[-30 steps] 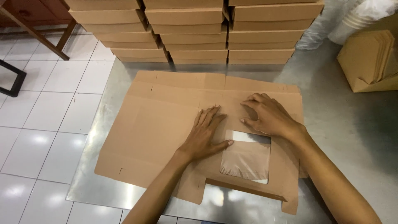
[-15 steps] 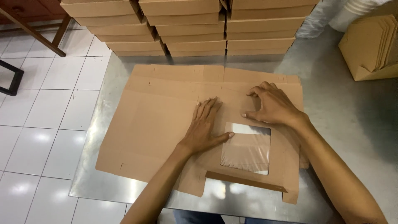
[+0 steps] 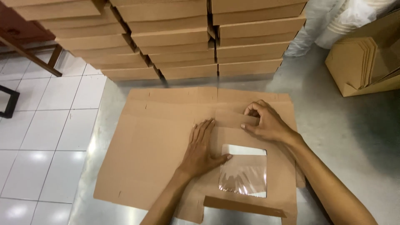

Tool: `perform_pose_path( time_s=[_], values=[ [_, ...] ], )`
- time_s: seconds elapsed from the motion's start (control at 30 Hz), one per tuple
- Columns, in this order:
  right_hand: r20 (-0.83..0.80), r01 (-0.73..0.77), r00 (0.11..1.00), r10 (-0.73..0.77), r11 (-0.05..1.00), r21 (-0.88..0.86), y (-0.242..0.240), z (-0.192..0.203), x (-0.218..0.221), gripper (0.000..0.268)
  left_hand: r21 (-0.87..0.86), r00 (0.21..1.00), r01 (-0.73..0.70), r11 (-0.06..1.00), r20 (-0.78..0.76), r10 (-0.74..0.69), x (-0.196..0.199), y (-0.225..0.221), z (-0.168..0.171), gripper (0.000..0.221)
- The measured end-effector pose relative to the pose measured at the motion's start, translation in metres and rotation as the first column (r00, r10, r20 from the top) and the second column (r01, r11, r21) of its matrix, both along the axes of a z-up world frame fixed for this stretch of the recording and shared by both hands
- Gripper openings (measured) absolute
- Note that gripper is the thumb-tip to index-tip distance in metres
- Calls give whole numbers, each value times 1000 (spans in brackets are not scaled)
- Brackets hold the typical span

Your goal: Assembling cardboard boxes by folding flat sheets and peeling adhesive strips on a stainless steel table.

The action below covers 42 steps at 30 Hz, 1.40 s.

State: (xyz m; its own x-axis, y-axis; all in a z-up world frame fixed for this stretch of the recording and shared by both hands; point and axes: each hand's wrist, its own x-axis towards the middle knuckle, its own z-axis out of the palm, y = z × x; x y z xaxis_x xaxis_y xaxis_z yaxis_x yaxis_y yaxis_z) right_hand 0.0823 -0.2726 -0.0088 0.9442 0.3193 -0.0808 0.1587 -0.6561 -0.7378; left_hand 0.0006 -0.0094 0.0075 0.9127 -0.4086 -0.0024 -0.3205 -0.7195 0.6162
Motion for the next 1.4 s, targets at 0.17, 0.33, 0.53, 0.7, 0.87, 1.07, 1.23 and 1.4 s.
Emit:
perform_pose_path(
  time_s=[0.17,0.33,0.53,0.7,0.87,1.07,1.23,1.4],
  values=[
    [-38,-62,998,59,995,-72,10,24,-11,27,-17,1000,-3,1000,4,3,3,-1,6,116],
    [-74,-157,987,143,958,-238,23,61,-27,15,-34,913,149,988,388,-124,-5,-2,-33,98],
    [-246,-310,940,235,889,-337,12,61,-22,12,42,885,288,957,371,-282,-17,-16,-19,69],
    [-313,-359,884,348,933,23,-16,56,-5,31,-84,863,352,932,416,-288,-16,-8,-28,55],
    [-438,-250,880,181,963,-105,-39,41,7,26,-77,858,286,955,465,-220,-23,-9,-25,41],
    [-466,-108,879,-98,912,-396,-33,61,9,13,-65,885,276,959,407,-227,-22,-13,-36,48],
    [-316,-113,948,-38,888,-447,-22,49,7,22,-10,891,246,969,397,-222,-24,-15,-39,56],
    [-342,-68,936,-84,910,-409,11,68,-4,26,129,876,125,984,452,-171,-27,-15,-38,61]
  ],
)
